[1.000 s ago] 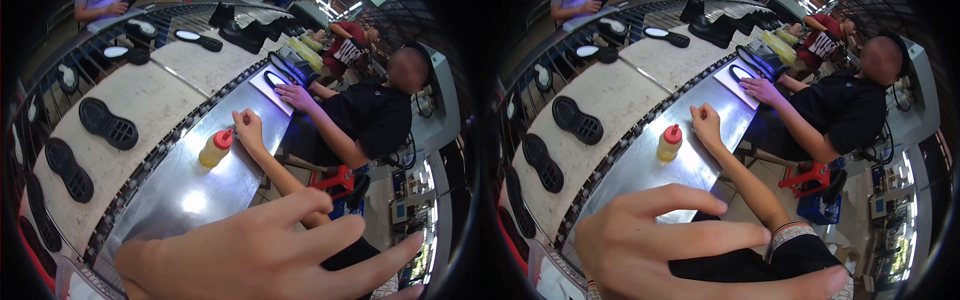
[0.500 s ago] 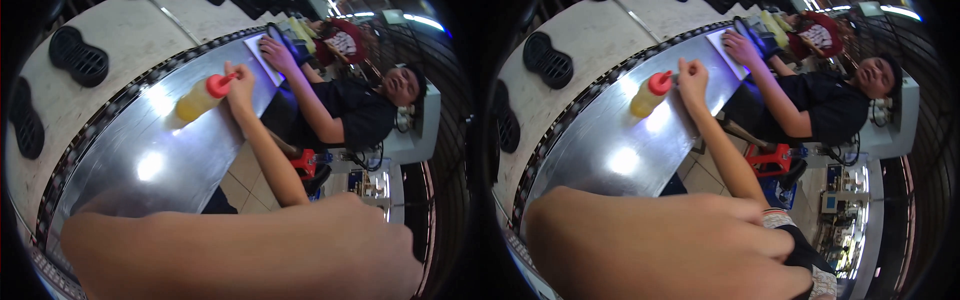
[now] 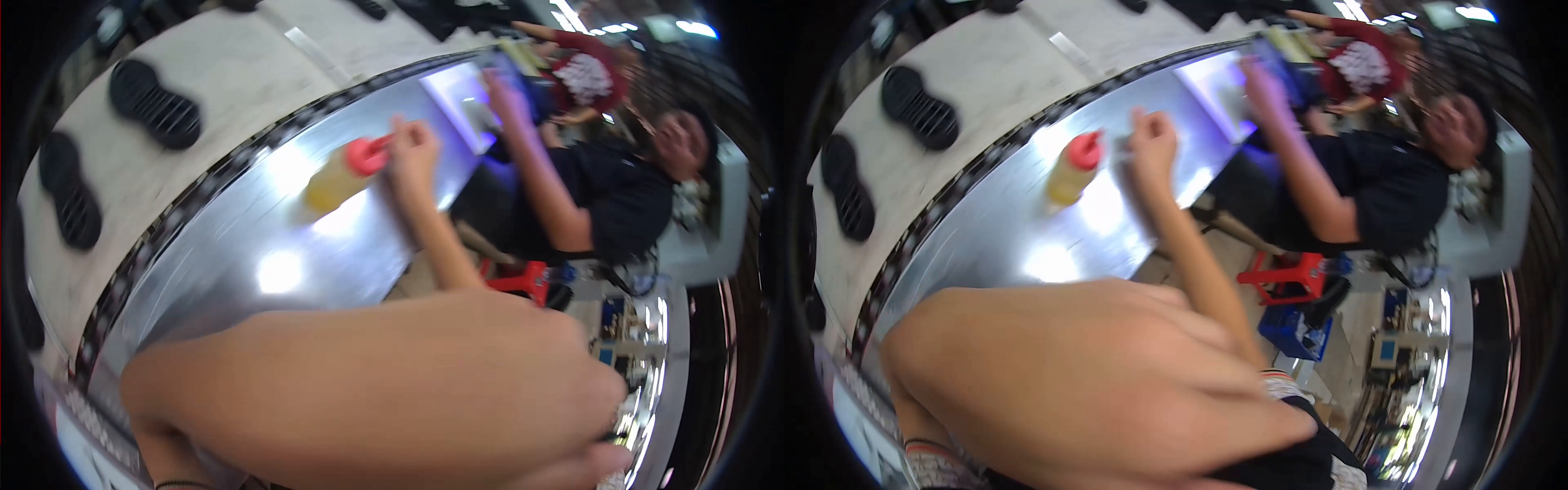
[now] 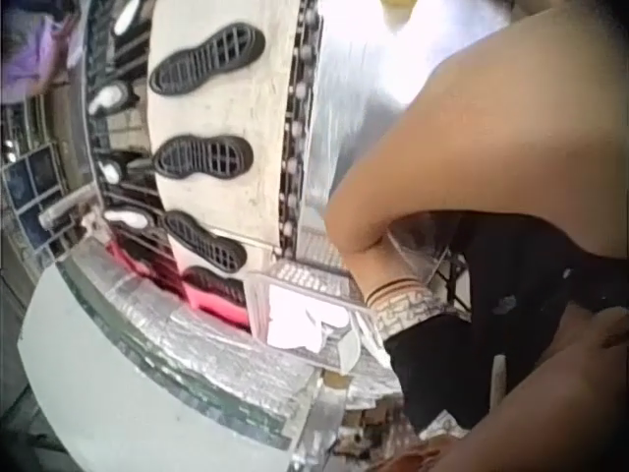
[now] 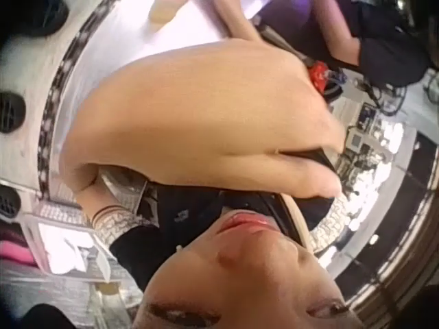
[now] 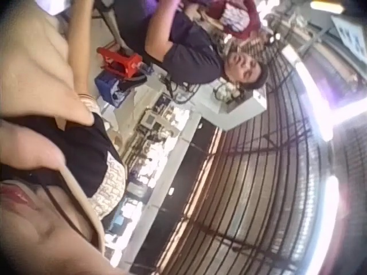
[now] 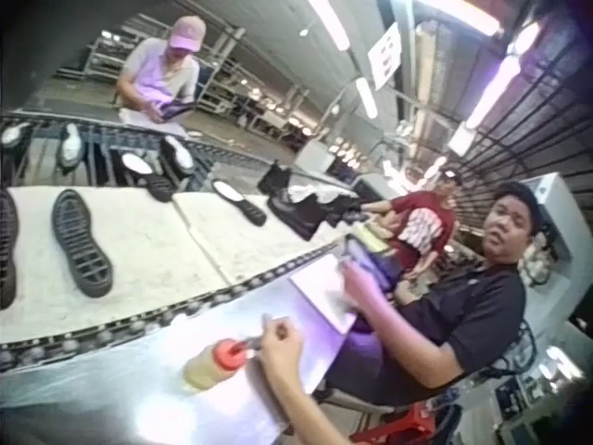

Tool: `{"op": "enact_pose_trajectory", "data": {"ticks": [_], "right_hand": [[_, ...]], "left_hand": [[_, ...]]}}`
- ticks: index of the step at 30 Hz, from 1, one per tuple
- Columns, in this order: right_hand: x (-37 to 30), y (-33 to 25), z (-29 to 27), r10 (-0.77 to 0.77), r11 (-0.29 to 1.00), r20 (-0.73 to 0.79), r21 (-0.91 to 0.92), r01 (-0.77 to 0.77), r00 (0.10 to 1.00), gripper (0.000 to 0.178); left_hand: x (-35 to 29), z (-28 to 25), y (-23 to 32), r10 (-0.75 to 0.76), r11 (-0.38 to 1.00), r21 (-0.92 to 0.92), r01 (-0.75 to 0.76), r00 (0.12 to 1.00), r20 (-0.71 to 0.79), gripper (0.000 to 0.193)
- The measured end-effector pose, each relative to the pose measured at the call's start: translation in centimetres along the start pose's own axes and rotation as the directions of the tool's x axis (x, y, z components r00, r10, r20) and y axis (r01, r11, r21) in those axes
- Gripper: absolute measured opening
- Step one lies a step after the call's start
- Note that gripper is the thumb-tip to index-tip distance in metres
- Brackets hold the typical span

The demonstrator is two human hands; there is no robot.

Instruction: Applying glue to shoe insoles and attaching them to soles on an assembly line.

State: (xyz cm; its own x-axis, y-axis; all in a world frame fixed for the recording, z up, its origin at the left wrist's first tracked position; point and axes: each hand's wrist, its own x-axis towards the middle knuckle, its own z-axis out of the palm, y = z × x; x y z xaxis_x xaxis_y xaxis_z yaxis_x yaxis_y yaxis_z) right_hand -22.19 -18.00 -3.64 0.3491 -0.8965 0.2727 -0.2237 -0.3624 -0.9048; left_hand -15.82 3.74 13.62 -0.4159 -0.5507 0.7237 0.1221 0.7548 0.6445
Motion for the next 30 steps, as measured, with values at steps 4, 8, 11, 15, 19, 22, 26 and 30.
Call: {"op": "enact_pose_trajectory", "data": {"ticks": [4,8,11,15,19,22,26,30], "right_hand": [[1.9,0.8,-0.7,-0.031,0.999,0.023,0.042,0.03,0.999,0.032],[2.1,2.3,-0.4,-0.069,0.996,0.014,0.056,0.068,0.998,0.033],[1.5,3.8,1.4,-0.043,0.995,0.011,0.09,0.042,0.999,0.034],[0.1,1.7,3.1,-0.011,0.978,0.117,0.209,-0.013,0.993,0.043],[1.6,2.5,-1.7,0.0,0.997,0.039,0.08,-0.003,0.999,0.055],[1.3,2.4,-1.1,-0.095,0.995,0.05,0.038,0.093,0.994,0.058],[1.0,1.8,-0.9,-0.026,0.997,0.027,0.071,0.024,0.999,0.054],[1.9,4.2,-1.1,-0.055,0.989,-0.01,0.136,0.056,0.998,0.041]], "left_hand": [[0.0,-1.5,0.3,-0.188,0.982,-0.034,0.187,0.981,-0.045,0.036],[-1.4,-3.6,-0.3,-0.256,0.965,-0.049,0.257,0.966,0.025,0.037],[-2.3,-4.7,-0.7,-0.278,0.96,-0.022,0.28,0.957,0.081,0.037],[-4.1,-6.0,-0.3,-0.422,0.883,0.182,0.433,0.901,-0.1,0.038],[-3.3,-7.5,-7.0,-0.474,0.415,0.574,0.706,0.706,-0.526,0.043],[-5.0,-8.1,-8.4,-0.525,0.515,0.467,0.718,0.696,-0.491,0.052],[-5.8,-8.4,-9.1,-0.665,0.579,0.296,0.76,0.65,-0.368,0.071],[-5.6,-8.5,-9.1,-0.785,0.424,0.377,0.823,0.542,-0.299,0.079]]}}
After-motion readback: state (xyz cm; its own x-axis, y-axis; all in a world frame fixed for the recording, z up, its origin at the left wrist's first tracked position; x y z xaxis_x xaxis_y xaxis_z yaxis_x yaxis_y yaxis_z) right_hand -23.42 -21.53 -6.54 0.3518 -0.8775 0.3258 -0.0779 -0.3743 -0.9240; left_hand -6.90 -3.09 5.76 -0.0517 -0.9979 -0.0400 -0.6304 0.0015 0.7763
